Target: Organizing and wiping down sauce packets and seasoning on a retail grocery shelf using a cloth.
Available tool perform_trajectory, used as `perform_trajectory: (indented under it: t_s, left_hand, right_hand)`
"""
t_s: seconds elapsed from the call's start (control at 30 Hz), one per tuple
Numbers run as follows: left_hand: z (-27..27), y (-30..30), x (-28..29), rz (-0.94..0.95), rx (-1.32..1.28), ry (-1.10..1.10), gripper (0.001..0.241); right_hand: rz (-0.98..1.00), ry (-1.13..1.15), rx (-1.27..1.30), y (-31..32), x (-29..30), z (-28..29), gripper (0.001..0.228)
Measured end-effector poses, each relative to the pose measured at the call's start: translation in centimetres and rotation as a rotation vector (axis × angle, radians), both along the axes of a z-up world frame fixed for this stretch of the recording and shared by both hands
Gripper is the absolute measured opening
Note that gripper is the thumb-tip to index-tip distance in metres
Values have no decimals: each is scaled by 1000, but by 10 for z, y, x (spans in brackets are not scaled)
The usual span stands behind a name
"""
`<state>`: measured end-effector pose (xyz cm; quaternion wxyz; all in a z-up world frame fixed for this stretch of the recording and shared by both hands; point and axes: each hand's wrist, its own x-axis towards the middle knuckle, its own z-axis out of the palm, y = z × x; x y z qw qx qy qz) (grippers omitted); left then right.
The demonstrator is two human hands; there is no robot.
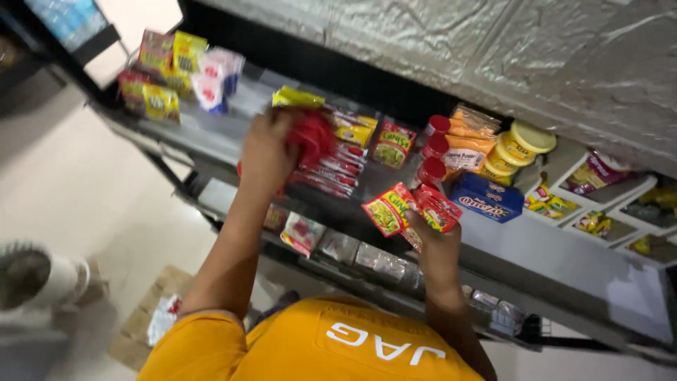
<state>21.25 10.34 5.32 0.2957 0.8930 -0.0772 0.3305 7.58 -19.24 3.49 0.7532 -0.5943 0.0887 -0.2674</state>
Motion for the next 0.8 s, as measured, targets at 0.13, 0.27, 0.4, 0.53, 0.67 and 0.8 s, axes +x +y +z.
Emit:
perform_trajectory:
  t_s: [0.13, 0.27, 0.4, 0.53, 0.67, 0.8]
  left_hand:
    - [24, -10, -4, -189, 290, 235, 93]
    - [29, -27, -4, -379, 157, -37, 99]
    - [60, -76, -16, -992, 171, 242, 61]
    - [44, -109, 13, -942, 331, 309, 25]
    - [23, -141, 87, -776, 245, 213, 20]
    - [-13, -180, 156, -565, 364, 181, 29]
  right_hand:
    - [-7, 132, -207, -6, 10, -14, 51]
    - [-31, 169, -330, -10, 16, -26, 49]
    - [-93, 114, -327, 7, 17, -11, 51]
    - [-227, 78, -309, 3, 19, -4, 47]
    - [-406, -21, 59, -11, 14, 8, 29]
    - [-357, 60, 344, -31, 7, -4, 37]
